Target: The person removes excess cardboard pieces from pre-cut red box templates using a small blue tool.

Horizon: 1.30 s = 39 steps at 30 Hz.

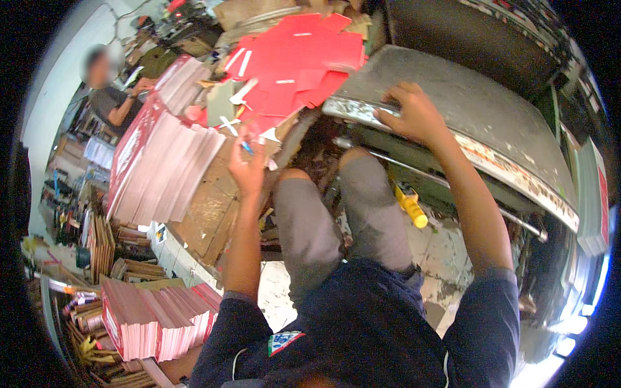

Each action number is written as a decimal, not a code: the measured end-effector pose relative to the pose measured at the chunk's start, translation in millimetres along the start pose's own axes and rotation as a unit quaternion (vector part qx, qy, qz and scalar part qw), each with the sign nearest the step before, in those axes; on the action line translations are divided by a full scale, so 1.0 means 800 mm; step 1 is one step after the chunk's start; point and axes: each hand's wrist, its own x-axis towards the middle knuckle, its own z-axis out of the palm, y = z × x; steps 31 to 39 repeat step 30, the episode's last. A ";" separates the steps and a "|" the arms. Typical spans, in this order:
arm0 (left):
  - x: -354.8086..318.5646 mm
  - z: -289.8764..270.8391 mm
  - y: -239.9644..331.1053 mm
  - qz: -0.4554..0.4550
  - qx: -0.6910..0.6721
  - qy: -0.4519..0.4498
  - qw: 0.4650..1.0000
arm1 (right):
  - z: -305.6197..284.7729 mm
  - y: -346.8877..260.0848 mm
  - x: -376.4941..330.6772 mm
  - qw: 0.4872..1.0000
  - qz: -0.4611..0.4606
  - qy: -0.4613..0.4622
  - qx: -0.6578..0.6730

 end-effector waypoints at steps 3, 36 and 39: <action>-0.008 0.006 0.003 0.022 -0.009 0.014 1.000 | -0.008 -0.004 -0.002 0.999 0.031 -0.033 0.025; -0.058 -0.052 0.071 0.028 -0.020 0.021 0.999 | -0.007 -0.012 0.001 0.988 0.093 -0.006 0.124; -0.058 -0.052 0.071 0.028 -0.020 0.021 0.999 | -0.007 -0.012 0.001 0.988 0.093 -0.006 0.124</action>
